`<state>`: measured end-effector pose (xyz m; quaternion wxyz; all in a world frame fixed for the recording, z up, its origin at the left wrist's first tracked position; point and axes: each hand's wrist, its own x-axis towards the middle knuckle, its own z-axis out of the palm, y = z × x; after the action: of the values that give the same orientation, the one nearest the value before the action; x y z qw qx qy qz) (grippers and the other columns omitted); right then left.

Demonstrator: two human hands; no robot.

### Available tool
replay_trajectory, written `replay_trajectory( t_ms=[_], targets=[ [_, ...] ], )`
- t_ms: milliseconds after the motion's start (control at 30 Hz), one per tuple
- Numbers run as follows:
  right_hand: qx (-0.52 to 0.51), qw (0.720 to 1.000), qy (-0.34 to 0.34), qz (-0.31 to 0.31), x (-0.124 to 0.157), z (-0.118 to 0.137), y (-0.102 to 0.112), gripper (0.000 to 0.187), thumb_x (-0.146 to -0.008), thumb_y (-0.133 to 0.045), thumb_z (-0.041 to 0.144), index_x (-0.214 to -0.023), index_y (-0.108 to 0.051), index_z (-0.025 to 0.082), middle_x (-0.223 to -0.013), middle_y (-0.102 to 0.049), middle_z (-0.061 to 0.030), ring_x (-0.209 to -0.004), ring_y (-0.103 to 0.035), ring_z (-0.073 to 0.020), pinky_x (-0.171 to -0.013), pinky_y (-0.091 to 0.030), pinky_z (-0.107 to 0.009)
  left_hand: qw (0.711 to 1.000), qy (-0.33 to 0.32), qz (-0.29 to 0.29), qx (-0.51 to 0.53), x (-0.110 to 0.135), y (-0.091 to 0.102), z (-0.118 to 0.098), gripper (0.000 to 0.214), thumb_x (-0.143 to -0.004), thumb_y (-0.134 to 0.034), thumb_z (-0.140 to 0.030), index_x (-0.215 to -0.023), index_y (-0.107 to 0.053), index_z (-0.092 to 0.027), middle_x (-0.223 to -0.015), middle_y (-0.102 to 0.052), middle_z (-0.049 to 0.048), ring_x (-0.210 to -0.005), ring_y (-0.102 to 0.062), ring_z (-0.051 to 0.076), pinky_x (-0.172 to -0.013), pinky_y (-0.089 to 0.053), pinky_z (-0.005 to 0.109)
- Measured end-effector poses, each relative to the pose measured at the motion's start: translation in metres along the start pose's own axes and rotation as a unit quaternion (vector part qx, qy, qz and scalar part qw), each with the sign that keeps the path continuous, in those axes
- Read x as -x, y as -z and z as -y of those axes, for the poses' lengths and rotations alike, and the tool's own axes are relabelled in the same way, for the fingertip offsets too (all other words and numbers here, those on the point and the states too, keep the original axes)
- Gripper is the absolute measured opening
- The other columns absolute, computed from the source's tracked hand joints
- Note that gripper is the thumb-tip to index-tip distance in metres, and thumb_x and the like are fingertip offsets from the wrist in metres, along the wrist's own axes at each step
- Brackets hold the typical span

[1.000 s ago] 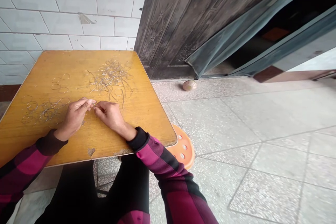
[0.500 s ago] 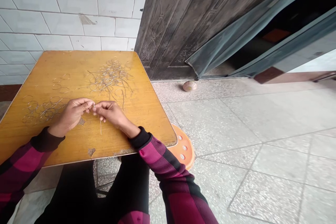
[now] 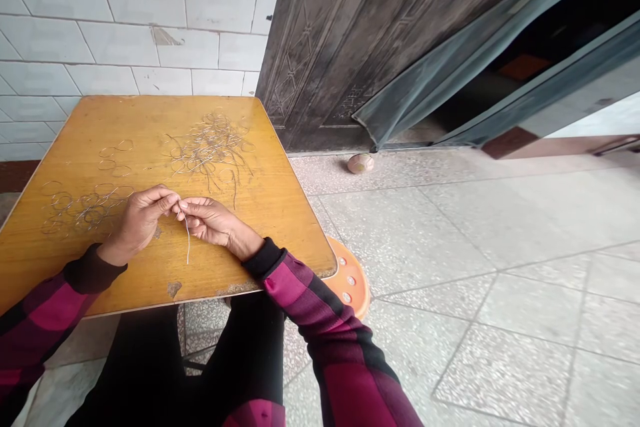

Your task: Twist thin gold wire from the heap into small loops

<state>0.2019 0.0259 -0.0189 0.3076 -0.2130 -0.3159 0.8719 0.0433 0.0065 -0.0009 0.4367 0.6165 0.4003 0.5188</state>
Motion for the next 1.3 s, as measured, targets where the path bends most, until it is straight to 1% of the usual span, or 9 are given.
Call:
replay_trajectory(
  t_ms=[167, 300, 433, 567, 767, 933, 1067, 1167, 1300],
  targets=[
    [0.011, 0.997, 0.076, -0.015, 0.001, 0.0, -0.005, 0.018, -0.073, -0.078, 0.018, -0.069, -0.064, 0.01, -0.062, -0.058, 0.0031, -0.043, -0.036, 0.001, -0.036, -0.028, -0.007, 0.998, -0.017, -0.055, -0.016, 0.002, -0.006, 0.007, 0.017, -0.082, -0.064, -0.028, -0.069, -0.067, -0.017, -0.063, -0.059, -0.0014, -0.06, -0.049, 0.011, -0.06, -0.038, 0.025],
    [0.014, 0.995, 0.096, -0.026, -0.001, -0.004, -0.007, 0.022, -0.071, -0.081, 0.023, -0.069, -0.063, 0.011, -0.063, -0.058, 0.0026, -0.046, -0.038, -0.0003, -0.039, -0.032, -0.009, 0.997, -0.021, -0.079, -0.017, 0.003, -0.01, 0.011, 0.016, -0.083, -0.062, -0.027, -0.071, -0.066, -0.017, -0.067, -0.06, -0.001, -0.063, -0.052, 0.012, -0.063, -0.04, 0.026],
    [0.027, 0.992, 0.123, -0.026, -0.002, -0.009, -0.011, 0.025, -0.073, -0.079, 0.028, -0.069, -0.061, 0.012, -0.062, -0.055, 0.0033, -0.046, -0.035, -0.0014, -0.039, -0.029, -0.011, 0.993, -0.038, -0.106, -0.018, 0.005, -0.012, 0.012, 0.013, -0.083, -0.063, -0.026, -0.073, -0.067, -0.018, -0.07, -0.061, -0.0006, -0.066, -0.054, 0.012, -0.065, -0.042, 0.025],
    [0.048, 0.989, 0.138, -0.035, -0.002, -0.011, -0.013, 0.027, -0.075, -0.077, 0.032, -0.071, -0.059, 0.013, -0.065, -0.054, 0.0035, -0.047, -0.034, -0.0021, -0.04, -0.028, -0.013, 0.993, -0.027, -0.115, 0.011, 0.005, -0.012, 0.014, 0.016, -0.084, -0.062, -0.028, -0.072, -0.065, -0.017, -0.068, -0.06, -0.0008, -0.065, -0.054, 0.012, -0.065, -0.042, 0.025],
    [0.114, 0.978, 0.159, -0.067, 0.0, -0.01, -0.012, 0.034, -0.074, -0.075, 0.044, -0.073, -0.057, 0.015, -0.066, -0.057, 0.0032, -0.046, -0.038, -0.0033, -0.039, -0.03, -0.015, 0.995, 0.031, -0.078, 0.051, 0.004, -0.011, 0.015, 0.027, -0.085, -0.061, -0.035, -0.066, -0.062, -0.016, -0.058, -0.053, -0.0015, -0.055, -0.046, 0.009, -0.054, -0.036, 0.024],
    [0.116, 0.976, 0.171, -0.075, -0.001, -0.011, -0.014, 0.036, -0.071, -0.077, 0.046, -0.071, -0.055, 0.016, -0.064, -0.056, 0.0047, -0.044, -0.037, -0.0029, -0.038, -0.032, -0.015, 0.993, 0.049, -0.075, 0.072, 0.004, -0.01, 0.013, 0.025, -0.083, -0.063, -0.038, -0.071, -0.064, -0.016, -0.057, -0.051, -0.0024, -0.051, -0.041, 0.008, -0.049, -0.033, 0.023],
    [0.133, 0.973, 0.172, -0.08, -0.001, -0.009, -0.012, 0.037, -0.071, -0.077, 0.047, -0.071, -0.056, 0.016, -0.066, -0.058, 0.004, -0.045, -0.041, -0.003, -0.039, -0.035, -0.015, 0.991, 0.068, -0.061, 0.098, 0.002, -0.009, 0.01, 0.026, -0.081, -0.064, -0.04, -0.072, -0.064, -0.015, -0.054, -0.05, -0.0028, -0.048, -0.038, 0.008, -0.047, -0.03, 0.023],
    [0.158, 0.972, 0.16, -0.067, 0.001, -0.005, -0.007, 0.034, -0.073, -0.077, 0.044, -0.073, -0.059, 0.015, -0.072, -0.063, 0.0015, -0.049, -0.048, -0.0032, -0.042, -0.039, -0.014, 0.99, 0.083, -0.038, 0.11, 0.001, -0.007, 0.007, 0.027, -0.082, -0.064, -0.039, -0.071, -0.063, -0.015, -0.053, -0.05, -0.0026, -0.048, -0.039, 0.008, -0.047, -0.031, 0.022],
    [0.211, 0.965, 0.145, -0.057, 0.003, 0.001, 0.0, 0.031, -0.075, -0.075, 0.043, -0.075, -0.063, 0.015, -0.072, -0.065, 0.0005, -0.052, -0.053, -0.0042, -0.043, -0.04, -0.014, 0.991, 0.091, -0.012, 0.098, 0.002, -0.004, 0.008, 0.025, -0.083, -0.063, -0.039, -0.08, -0.066, -0.015, -0.059, -0.056, -0.0008, -0.052, -0.045, 0.008, -0.049, -0.034, 0.021]
  ],
)
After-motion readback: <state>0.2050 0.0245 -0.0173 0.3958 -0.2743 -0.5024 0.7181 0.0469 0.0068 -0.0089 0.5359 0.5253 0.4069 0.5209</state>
